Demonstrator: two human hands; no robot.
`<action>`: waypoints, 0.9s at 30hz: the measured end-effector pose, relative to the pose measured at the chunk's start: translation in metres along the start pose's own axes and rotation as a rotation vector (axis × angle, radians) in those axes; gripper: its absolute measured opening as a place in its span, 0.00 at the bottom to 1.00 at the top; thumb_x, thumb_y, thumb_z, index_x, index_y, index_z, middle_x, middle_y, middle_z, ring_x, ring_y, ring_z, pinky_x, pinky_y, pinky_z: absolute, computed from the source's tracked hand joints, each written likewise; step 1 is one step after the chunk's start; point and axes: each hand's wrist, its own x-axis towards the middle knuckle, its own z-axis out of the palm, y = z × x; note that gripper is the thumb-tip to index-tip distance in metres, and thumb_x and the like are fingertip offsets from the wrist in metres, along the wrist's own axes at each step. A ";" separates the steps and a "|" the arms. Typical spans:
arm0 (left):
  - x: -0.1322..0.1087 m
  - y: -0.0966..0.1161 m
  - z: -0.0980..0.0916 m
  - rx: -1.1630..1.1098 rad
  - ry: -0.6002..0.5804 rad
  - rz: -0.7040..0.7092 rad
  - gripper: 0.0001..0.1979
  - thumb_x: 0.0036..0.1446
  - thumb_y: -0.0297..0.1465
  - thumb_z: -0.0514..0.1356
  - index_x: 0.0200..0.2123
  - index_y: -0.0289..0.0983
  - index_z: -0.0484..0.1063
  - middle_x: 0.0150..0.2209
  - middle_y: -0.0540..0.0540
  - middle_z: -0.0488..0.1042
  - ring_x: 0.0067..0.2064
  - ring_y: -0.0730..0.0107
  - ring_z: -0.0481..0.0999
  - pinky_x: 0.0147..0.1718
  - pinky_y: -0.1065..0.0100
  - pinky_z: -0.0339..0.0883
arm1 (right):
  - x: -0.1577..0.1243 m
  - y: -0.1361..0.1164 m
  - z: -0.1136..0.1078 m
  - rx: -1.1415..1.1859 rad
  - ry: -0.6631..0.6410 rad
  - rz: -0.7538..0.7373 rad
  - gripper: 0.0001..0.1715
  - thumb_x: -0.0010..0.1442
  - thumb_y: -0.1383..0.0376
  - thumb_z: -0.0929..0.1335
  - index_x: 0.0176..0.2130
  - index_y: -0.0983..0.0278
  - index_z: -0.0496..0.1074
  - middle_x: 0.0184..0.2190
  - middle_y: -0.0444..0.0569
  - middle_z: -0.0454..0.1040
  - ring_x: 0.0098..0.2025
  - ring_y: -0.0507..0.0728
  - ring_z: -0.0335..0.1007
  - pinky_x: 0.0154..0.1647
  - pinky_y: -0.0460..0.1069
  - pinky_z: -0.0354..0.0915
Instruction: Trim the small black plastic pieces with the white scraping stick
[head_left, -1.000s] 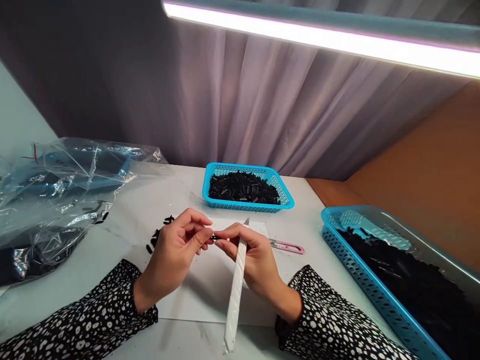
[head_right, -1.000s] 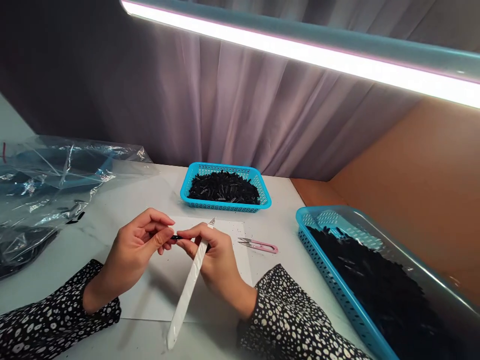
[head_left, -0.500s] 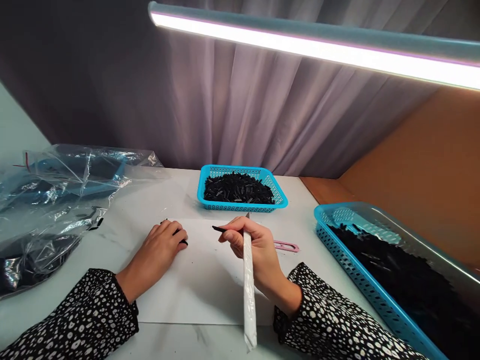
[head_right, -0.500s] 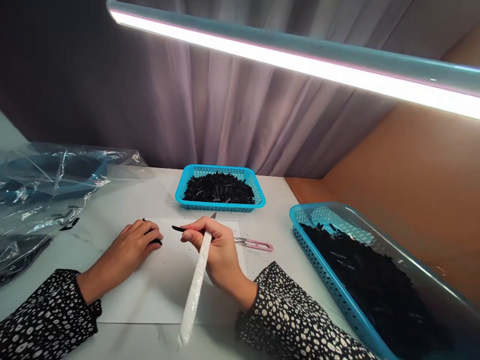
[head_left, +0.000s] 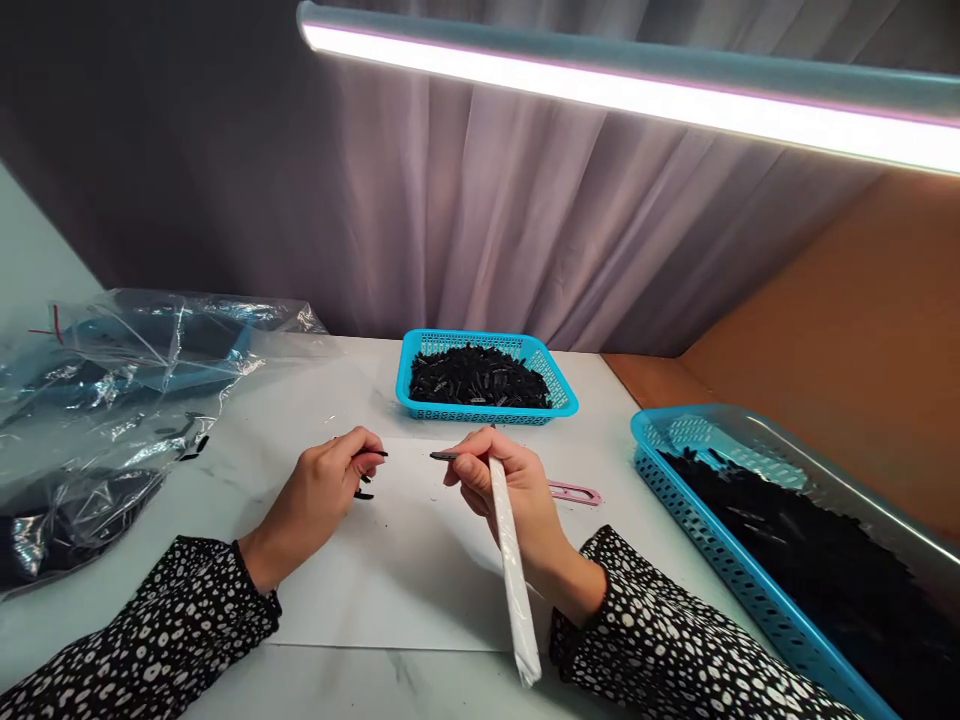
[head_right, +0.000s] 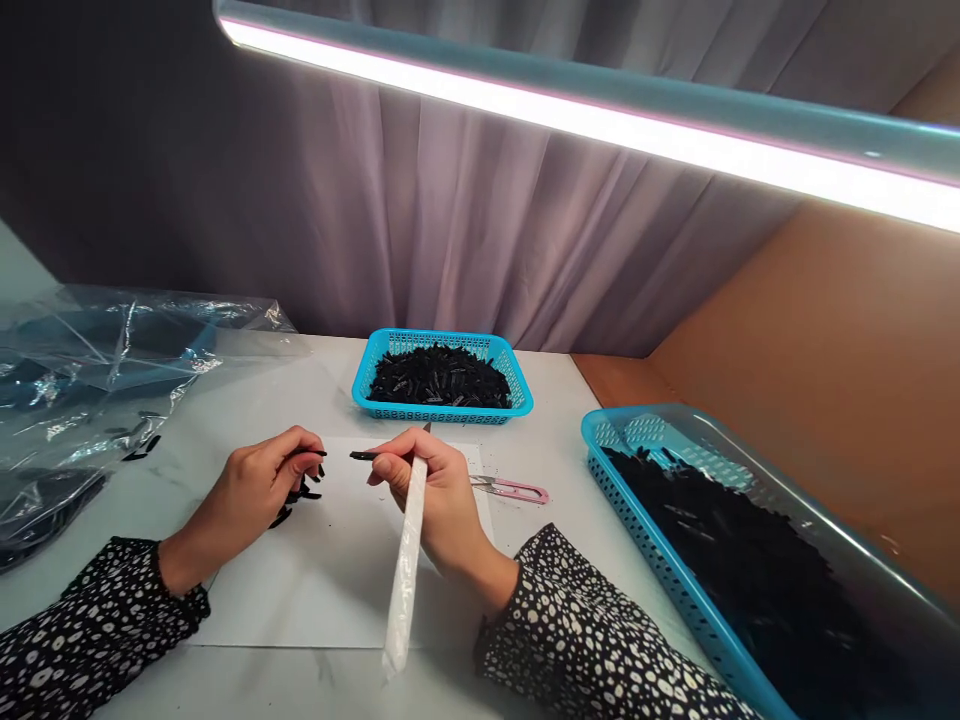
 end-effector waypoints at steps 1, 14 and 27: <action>0.002 0.008 -0.001 -0.084 -0.008 -0.061 0.09 0.63 0.33 0.55 0.32 0.41 0.72 0.24 0.52 0.74 0.25 0.70 0.71 0.26 0.69 0.66 | 0.000 0.000 0.000 0.018 -0.006 0.016 0.19 0.52 0.52 0.76 0.29 0.63 0.71 0.21 0.40 0.70 0.17 0.45 0.42 0.17 0.45 0.40; 0.005 0.046 0.002 -0.575 -0.197 -0.240 0.10 0.64 0.35 0.56 0.48 0.39 0.67 0.28 0.52 0.74 0.27 0.71 0.71 0.27 0.68 0.63 | 0.007 0.005 -0.009 -0.269 -0.020 -0.106 0.11 0.56 0.58 0.75 0.38 0.62 0.78 0.20 0.37 0.61 0.21 0.49 0.51 0.21 0.45 0.52; 0.003 0.049 -0.004 -0.593 -0.228 -0.217 0.11 0.67 0.34 0.52 0.49 0.40 0.67 0.35 0.49 0.73 0.35 0.69 0.69 0.35 0.65 0.64 | 0.003 0.003 -0.013 -0.465 0.074 -0.296 0.08 0.59 0.60 0.73 0.37 0.61 0.82 0.24 0.45 0.76 0.25 0.53 0.62 0.26 0.48 0.59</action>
